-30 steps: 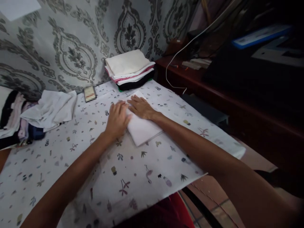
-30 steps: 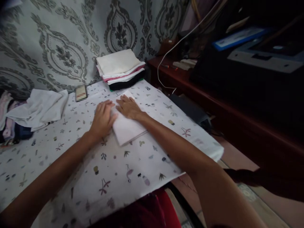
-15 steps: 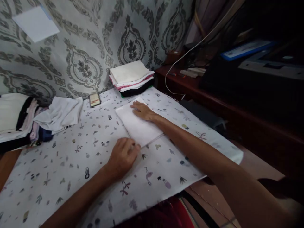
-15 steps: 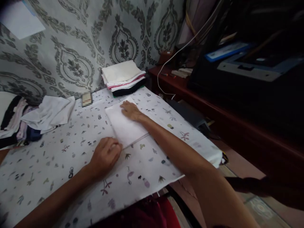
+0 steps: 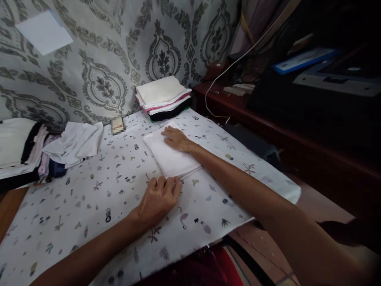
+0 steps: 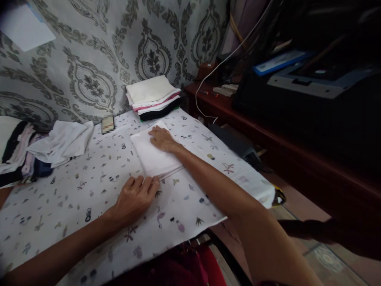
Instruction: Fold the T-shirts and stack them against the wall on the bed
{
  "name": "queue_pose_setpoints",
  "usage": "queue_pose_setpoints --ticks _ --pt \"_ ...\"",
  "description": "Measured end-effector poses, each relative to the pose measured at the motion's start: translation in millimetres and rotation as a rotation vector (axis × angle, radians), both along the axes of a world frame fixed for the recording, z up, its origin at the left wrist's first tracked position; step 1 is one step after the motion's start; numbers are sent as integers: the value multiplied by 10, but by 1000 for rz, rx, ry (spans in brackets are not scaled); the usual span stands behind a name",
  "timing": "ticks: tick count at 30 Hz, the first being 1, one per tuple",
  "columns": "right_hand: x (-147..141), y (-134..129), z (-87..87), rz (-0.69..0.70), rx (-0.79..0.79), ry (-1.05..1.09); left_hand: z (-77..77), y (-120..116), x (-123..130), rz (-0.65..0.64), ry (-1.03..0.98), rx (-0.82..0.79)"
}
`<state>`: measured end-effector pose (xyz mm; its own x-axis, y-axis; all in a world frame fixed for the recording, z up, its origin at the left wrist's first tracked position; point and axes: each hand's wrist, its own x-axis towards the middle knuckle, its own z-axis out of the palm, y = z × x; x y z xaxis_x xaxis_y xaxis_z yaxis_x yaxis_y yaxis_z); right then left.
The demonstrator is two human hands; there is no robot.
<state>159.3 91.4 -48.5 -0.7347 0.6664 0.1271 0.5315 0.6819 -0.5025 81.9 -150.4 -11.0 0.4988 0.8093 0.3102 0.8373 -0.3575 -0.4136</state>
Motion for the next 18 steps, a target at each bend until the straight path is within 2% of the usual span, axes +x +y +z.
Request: queue_pose_setpoints --ticks 4,7,12,18 --pt "-5 -14 12 -2 -7 -12 -19 9 -34 -87 82 78" --pt "-1 -38 44 -12 -12 -29 -19 8 -76 -149 94 54" --pt "10 -73 68 -16 -18 -43 -45 -10 -117 -77 -12 -57" --pt "-14 -54 13 -36 22 -36 -1 -87 -126 -76 37 -124"
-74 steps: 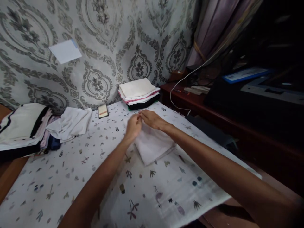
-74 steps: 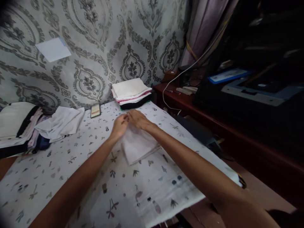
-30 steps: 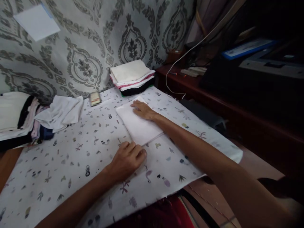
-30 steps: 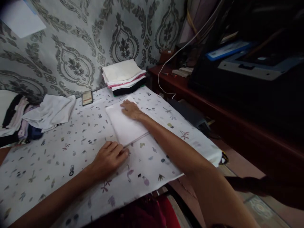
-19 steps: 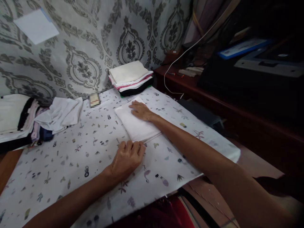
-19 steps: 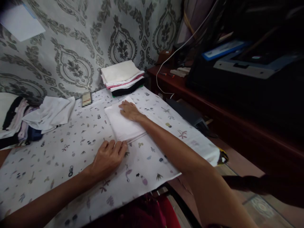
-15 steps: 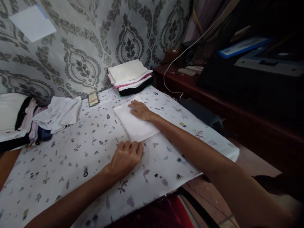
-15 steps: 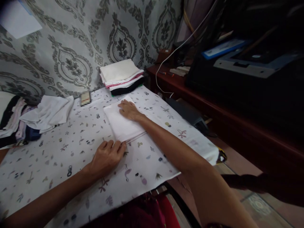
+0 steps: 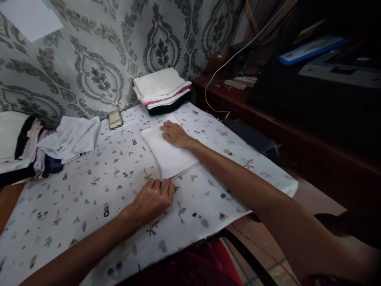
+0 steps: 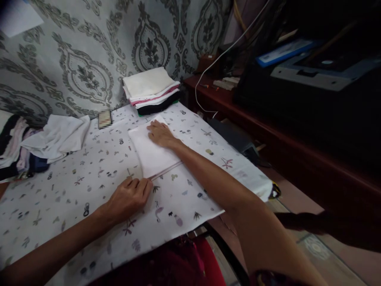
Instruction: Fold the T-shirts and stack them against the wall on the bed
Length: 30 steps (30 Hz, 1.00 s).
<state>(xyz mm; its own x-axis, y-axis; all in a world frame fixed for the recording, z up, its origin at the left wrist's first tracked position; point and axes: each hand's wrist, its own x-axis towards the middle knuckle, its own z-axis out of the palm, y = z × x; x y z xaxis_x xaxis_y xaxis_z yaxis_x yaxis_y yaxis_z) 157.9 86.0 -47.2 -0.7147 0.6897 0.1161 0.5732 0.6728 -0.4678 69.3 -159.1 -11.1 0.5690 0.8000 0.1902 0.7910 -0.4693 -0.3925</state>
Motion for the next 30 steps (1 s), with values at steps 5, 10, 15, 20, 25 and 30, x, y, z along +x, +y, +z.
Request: queue_pose_setpoints --ticks 5,10,15,20,25,30 --pt "-13 -11 15 -7 -4 -15 82 -76 -57 25 -74 -86" --pt "-11 -67 58 -7 -8 -23 163 -39 -237 338 -659 -365" --pt "2 -59 180 16 -24 -118 234 231 -311 814 -1560 -802" --pt "-55 186 377 55 15 -169 233 487 -149 990 -1836 -973" --pt "-189 492 561 105 -67 -263 195 574 -74 972 -1789 -1086" --pt "-121 583 696 114 -241 -256 303 505 -504 962 -2025 -869"
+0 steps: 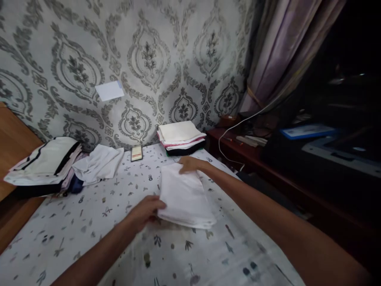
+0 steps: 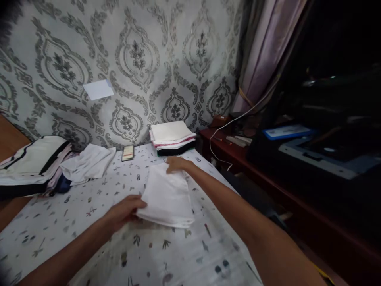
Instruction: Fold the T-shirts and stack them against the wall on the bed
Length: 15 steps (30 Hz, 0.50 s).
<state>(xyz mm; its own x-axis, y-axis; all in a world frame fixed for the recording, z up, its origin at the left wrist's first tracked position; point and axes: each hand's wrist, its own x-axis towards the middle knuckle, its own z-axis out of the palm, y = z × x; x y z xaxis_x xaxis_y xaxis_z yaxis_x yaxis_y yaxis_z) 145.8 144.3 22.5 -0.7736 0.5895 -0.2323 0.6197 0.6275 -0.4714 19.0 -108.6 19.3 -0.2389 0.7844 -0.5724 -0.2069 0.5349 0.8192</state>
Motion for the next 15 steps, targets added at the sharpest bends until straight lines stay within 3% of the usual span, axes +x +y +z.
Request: queue_pose_setpoints --ticks 3,5,12,15 --pt "137 -99 -20 -39 -183 38 64 -83 -338 345 -94 101" --pt "220 -200 -68 -71 -302 66 55 -140 -456 467 -161 94" --pt "371 -440 -199 -384 -851 447 -89 -312 -288 302 -164 62" --pt "461 -385 -139 -331 -889 594 -18 -204 -319 246 -85 122"
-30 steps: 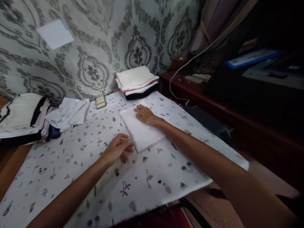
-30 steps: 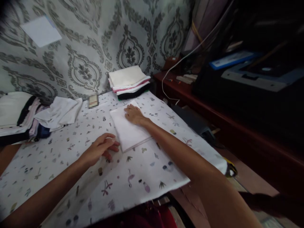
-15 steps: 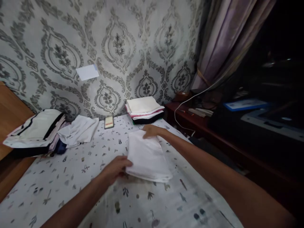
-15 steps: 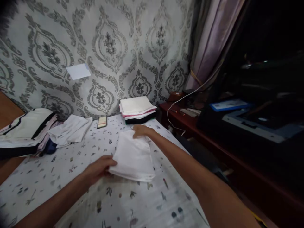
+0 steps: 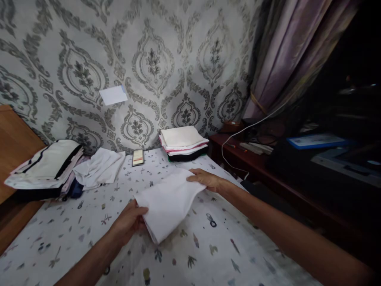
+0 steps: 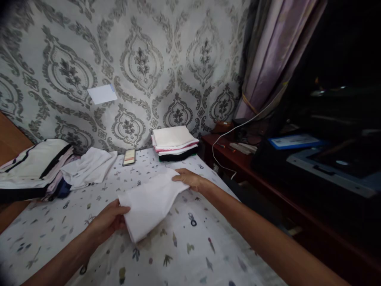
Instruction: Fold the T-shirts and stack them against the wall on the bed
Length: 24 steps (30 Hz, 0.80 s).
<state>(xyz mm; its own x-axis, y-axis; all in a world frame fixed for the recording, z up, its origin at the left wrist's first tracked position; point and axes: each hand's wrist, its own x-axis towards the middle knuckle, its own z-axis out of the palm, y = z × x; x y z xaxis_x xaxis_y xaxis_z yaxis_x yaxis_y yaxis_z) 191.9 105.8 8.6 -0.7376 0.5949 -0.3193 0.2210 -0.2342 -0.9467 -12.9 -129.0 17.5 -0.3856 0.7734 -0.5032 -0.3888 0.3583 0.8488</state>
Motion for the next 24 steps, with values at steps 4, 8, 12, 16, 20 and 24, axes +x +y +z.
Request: queue_pose_setpoints --ticks 4,8,12,16,20,24 --pt "117 328 226 -137 93 156 318 545 -163 -11 129 176" --pt "119 902 537 -439 415 155 727 1461 -292 30 247 367" --pt "4 1547 793 -593 609 111 1004 2400 -406 140 324 416" --pt "-184 2110 806 -696 727 -12 981 3114 -524 155 384 398" --pt "-358 2453 515 -734 785 -237 594 3533 -611 124 425 289" --pt "-420 2546 236 -688 827 -428 171 3706 -723 67 447 217"
